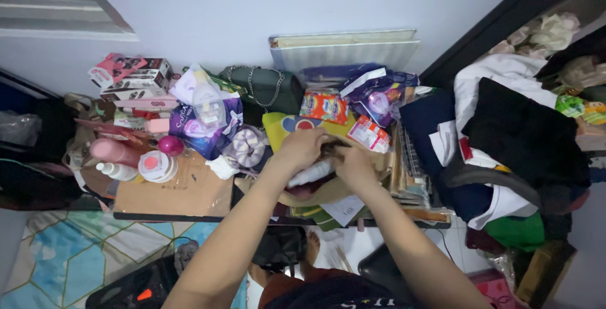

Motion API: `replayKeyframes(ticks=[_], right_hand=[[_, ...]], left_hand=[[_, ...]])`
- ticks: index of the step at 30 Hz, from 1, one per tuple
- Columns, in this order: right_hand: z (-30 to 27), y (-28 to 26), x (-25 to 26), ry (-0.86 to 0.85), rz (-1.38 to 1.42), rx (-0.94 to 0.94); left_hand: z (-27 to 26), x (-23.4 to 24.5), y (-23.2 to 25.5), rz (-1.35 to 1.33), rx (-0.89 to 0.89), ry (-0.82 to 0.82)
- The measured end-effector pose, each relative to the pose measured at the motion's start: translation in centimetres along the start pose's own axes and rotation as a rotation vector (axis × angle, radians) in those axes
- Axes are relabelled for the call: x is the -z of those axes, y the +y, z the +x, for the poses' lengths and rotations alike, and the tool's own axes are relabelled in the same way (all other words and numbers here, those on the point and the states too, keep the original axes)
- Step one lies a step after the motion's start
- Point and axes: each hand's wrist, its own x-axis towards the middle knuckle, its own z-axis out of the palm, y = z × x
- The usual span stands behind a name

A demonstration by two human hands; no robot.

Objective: The person opens a beige sling bag on a cluttered desk and places items into it one at a time, including a pink box, a red packet, a small bottle, a yellow tube, and a cloth pouch, then zips the bag closed and arranges it on the desk.

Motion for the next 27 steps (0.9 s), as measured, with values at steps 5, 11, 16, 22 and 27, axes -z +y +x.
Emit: replayKeyframes(ticks=[5,11,16,22,27], right_hand=[[0.0,-1.5,-1.0,0.016,-0.123,-0.063],[1.5,-1.3,-1.8,-0.142,-0.274,-0.035],[1.1,-4.9,0.0,-0.026,-0.257,0.212],[1.5,-14.4,0.1,-0.187,-0.194,0.049],[2.4,-21.6,-7.3,-0.297,-0.034,0.134]], left_hand=[[0.4,-0.3,-0.2,0.056,-0.042,-0.017],[-0.5,-0.7,-1.3,-0.016,-0.071,0.036],[-3.9,1.3,-3.9,-0.051,-0.025,0.179],[-12.1,7.5,-10.5,-0.249,0.079,0.549],[-19.0,10.3,-18.3,-0.299,0.466,0.716]])
